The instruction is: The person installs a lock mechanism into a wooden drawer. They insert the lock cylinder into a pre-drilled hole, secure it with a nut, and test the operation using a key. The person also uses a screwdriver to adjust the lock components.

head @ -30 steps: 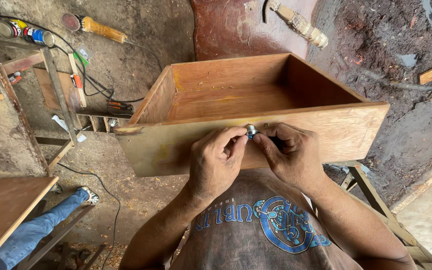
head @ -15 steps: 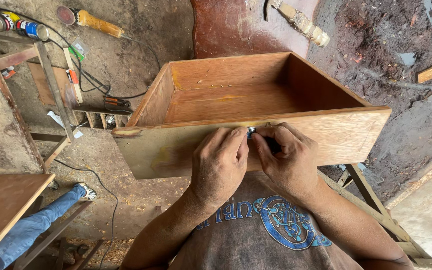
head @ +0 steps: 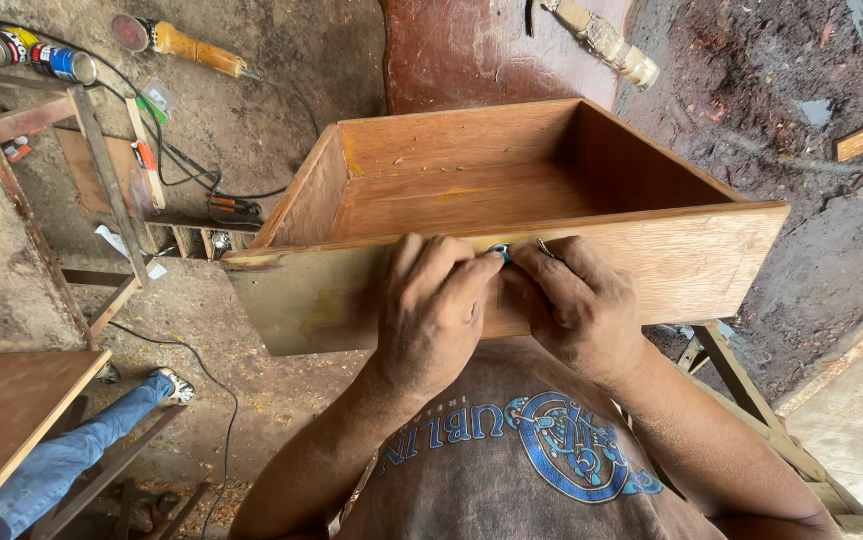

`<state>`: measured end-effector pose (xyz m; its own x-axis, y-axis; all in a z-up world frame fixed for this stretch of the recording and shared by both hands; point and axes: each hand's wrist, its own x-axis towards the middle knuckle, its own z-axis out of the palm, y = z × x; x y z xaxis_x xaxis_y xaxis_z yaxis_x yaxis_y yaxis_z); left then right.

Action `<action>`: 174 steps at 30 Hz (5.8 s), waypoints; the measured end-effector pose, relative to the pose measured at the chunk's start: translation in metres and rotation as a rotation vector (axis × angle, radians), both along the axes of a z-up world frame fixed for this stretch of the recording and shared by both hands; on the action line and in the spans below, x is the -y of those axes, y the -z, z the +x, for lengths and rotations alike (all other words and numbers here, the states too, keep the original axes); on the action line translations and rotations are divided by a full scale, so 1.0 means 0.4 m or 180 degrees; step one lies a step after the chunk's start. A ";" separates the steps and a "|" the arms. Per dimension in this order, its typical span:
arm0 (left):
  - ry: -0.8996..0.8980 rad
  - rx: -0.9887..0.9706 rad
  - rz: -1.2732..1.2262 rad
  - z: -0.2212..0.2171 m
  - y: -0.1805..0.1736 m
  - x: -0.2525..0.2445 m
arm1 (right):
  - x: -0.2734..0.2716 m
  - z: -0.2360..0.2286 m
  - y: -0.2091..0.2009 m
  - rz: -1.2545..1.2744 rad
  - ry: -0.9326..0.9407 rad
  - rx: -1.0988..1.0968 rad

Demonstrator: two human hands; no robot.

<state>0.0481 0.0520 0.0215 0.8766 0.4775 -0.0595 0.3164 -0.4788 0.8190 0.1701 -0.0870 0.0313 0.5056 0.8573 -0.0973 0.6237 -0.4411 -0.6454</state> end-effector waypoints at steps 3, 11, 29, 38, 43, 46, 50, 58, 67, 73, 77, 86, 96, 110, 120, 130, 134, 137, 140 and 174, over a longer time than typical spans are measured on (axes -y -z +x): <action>-0.0002 -0.0219 -0.0078 0.011 -0.002 -0.001 | -0.004 -0.003 -0.001 -0.0161 -0.0007 -0.0182; 0.0103 0.0042 0.0221 0.012 0.015 -0.018 | -0.020 0.040 0.012 0.0098 -0.0175 -0.0215; -0.0116 0.0484 0.0604 -0.030 0.056 0.045 | 0.033 0.046 0.052 0.0258 -0.0595 0.0076; -0.0480 0.0436 0.0771 -0.019 0.075 0.095 | 0.019 0.075 0.044 0.0169 -0.0947 0.0018; -0.0495 0.0488 0.0677 -0.014 0.052 0.084 | 0.014 0.091 0.044 0.0216 -0.1110 -0.0023; -0.0594 0.0799 0.0186 -0.046 0.012 0.041 | 0.012 0.114 0.016 0.0248 -0.0927 -0.0158; -0.1169 0.0400 0.0670 -0.155 -0.028 -0.019 | -0.013 0.172 -0.005 0.0296 -0.1229 0.0836; -0.0973 0.0040 0.0462 -0.155 0.045 0.022 | -0.137 0.217 0.075 -0.1423 -0.1900 -0.1021; -0.1016 0.0110 0.0169 -0.143 0.016 0.037 | -0.151 0.200 0.088 -0.1739 -0.1975 -0.1348; -0.0819 0.0086 0.0066 -0.130 -0.013 0.089 | -0.057 0.117 0.078 -0.1764 -0.2237 -0.1152; 0.0023 -0.0382 0.0275 -0.108 -0.010 0.089 | -0.018 0.084 0.055 -0.1429 -0.2198 -0.1282; 0.1177 -0.1456 -0.0592 -0.089 0.054 0.058 | 0.027 0.052 0.071 -0.1358 -0.2239 -0.1443; 0.0734 -0.1436 -0.0582 -0.124 -0.014 0.110 | 0.059 0.260 0.165 -0.3346 -0.1316 -0.0142; 0.0681 -0.0637 -0.0171 -0.359 0.001 0.186 | 0.402 0.262 0.654 -0.2836 0.1515 -0.3398; 0.0726 0.0632 0.1342 -0.585 0.300 0.004 | 0.154 0.076 0.371 -0.1002 0.2150 -0.1509; 0.0609 0.1573 0.2497 -0.393 0.848 -0.112 | 0.157 0.062 0.536 0.1991 0.1524 -0.1293; 0.0706 0.1750 0.2656 -0.380 1.005 -0.054 | 0.265 0.004 0.718 0.2046 0.1727 -0.1236; 0.0752 0.1896 0.2793 -0.373 1.100 -0.024 | 0.306 -0.020 0.814 0.2027 0.1776 -0.1161; 0.0729 0.2354 0.2985 -0.361 1.168 -0.037 | 0.349 -0.058 0.888 0.2144 0.1771 -0.1042; 0.2080 0.2303 0.4109 -0.352 1.258 -0.068 | 0.404 -0.286 0.908 0.3588 0.1864 0.0034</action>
<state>-0.0929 0.0792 -0.4818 0.6042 -0.5675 0.5594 -0.4605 -0.8216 -0.3362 0.0558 -0.2486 -0.3320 0.8318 0.1107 0.5439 0.5293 0.1366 -0.8374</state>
